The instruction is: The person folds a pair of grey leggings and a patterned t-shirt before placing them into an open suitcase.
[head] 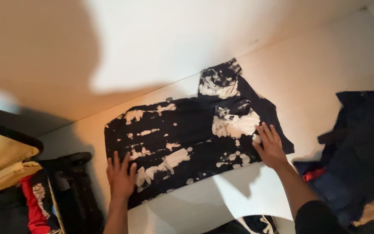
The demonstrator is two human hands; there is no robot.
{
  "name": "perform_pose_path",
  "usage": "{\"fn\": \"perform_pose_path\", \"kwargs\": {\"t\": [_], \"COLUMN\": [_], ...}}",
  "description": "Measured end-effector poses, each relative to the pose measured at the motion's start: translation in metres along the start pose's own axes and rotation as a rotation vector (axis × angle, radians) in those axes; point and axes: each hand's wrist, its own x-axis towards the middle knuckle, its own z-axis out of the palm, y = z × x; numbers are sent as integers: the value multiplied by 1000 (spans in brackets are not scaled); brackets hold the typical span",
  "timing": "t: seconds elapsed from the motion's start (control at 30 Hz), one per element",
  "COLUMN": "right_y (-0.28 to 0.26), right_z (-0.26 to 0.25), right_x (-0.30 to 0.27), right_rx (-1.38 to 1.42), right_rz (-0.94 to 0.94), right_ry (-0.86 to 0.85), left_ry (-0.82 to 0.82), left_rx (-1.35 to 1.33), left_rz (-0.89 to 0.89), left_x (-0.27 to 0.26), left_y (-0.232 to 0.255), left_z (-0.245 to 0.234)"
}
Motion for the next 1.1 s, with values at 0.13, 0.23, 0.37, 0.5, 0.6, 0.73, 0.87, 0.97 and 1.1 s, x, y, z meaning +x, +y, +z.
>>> {"fn": "perform_pose_path", "kwargs": {"t": [0.13, 0.23, 0.37, 0.5, 0.6, 0.73, 0.87, 0.97, 1.1], "right_y": [16, 31, 41, 46, 46, 40, 35, 42, 76], "right_z": [-4, -14, -17, -14, -13, -18, -31, -33, -15], "right_x": [3, 13, 31, 40, 39, 33, 30, 28, 25], "right_rx": [157, 175, 99, 145, 151, 249, 277, 618, 828], "right_rz": [180, 365, 335, 445, 416, 375, 382, 651, 404], "right_ry": [308, 142, 62, -72, -20, 85, 86, -1, 73], "left_ry": [230, 197, 150, 137, 194, 201, 272, 260, 301], "left_rx": [-157, -116, -43, -187, -152, -125, -311, -419, -522], "left_rz": [-46, -191, -348, -427, -406, -373, -292, -298, -177], "left_x": [-20, -37, -44, -46, -45, -44, -42, -37, -25], "left_y": [-19, -48, -74, -74, -66, -52, -41, -42, -52], "left_z": [6, 13, 21, 16, 10, -9, -23, -26, -9]}}
